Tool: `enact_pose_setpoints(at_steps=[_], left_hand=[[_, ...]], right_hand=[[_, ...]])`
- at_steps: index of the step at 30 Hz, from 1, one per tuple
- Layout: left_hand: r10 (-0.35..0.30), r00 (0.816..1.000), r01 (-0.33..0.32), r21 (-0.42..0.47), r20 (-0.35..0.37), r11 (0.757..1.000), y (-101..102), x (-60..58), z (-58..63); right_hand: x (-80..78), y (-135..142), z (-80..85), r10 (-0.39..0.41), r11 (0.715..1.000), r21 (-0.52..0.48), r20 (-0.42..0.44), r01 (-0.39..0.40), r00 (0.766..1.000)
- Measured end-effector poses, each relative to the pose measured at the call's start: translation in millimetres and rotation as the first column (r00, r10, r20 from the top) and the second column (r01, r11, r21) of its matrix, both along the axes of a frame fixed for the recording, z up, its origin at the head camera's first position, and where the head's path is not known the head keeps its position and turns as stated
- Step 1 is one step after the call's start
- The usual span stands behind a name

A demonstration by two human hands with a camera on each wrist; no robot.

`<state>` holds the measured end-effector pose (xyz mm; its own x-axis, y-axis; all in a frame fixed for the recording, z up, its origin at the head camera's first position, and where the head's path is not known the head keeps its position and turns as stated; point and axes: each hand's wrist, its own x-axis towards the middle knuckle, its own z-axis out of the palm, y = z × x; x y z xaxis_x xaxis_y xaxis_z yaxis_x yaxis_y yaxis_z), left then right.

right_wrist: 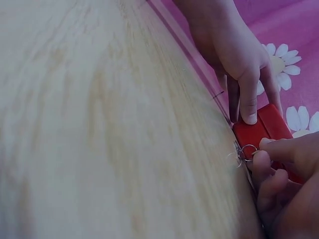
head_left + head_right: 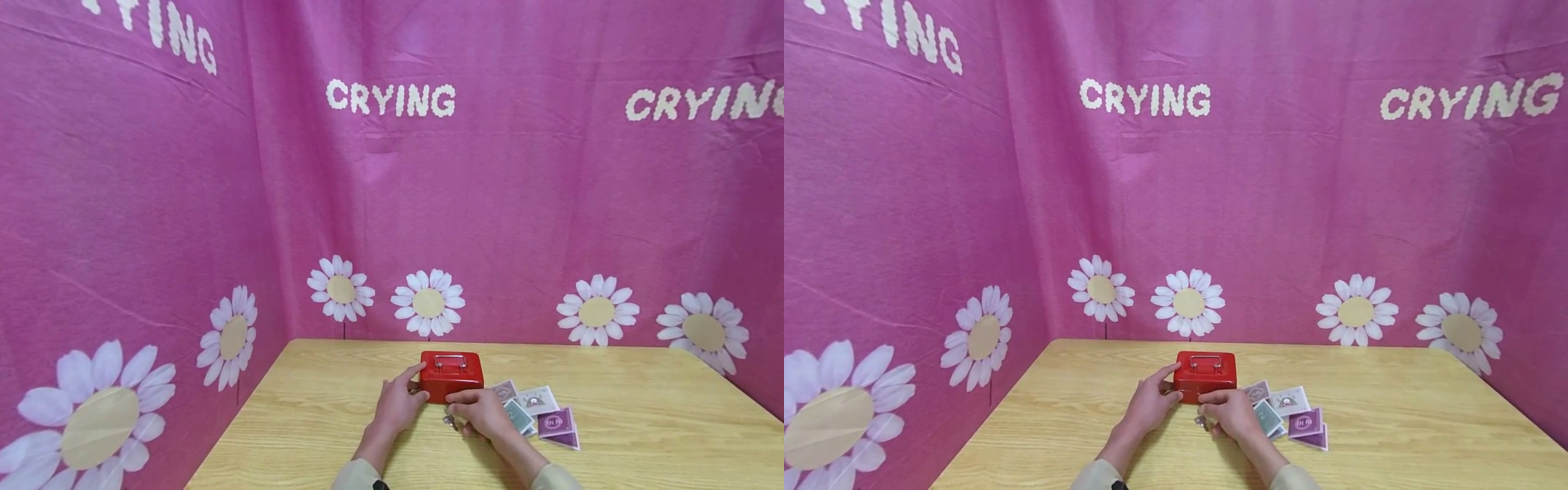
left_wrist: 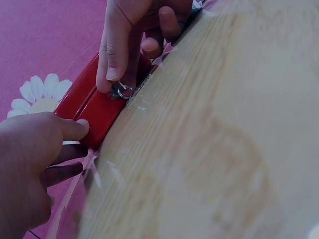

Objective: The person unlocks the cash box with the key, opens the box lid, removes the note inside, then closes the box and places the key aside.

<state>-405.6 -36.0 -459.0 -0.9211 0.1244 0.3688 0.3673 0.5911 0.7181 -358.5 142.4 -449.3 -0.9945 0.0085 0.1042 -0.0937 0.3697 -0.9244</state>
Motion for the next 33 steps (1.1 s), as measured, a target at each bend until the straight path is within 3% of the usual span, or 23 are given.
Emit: enact_pose_setpoints(at_steps=[10,22,33], left_hand=[[0.001,1.000,-0.001,-0.001,-0.011,1.000,1.8,0.4,0.8],[-0.008,1.000,0.008,0.002,-0.005,1.000,-0.4,1.1,1.2],[0.037,0.999,-0.036,-0.024,0.002,0.999,2.9,0.5,2.7]], right_hand=[[2.0,1.8,0.1,0.015,1.000,0.011,0.012,-0.015,1.000],[4.1,-0.7,-0.4,0.013,0.999,-0.046,0.046,-0.011,0.999],[-1.2,-1.3,-2.0,0.001,0.996,-0.088,0.085,0.006,0.996]])
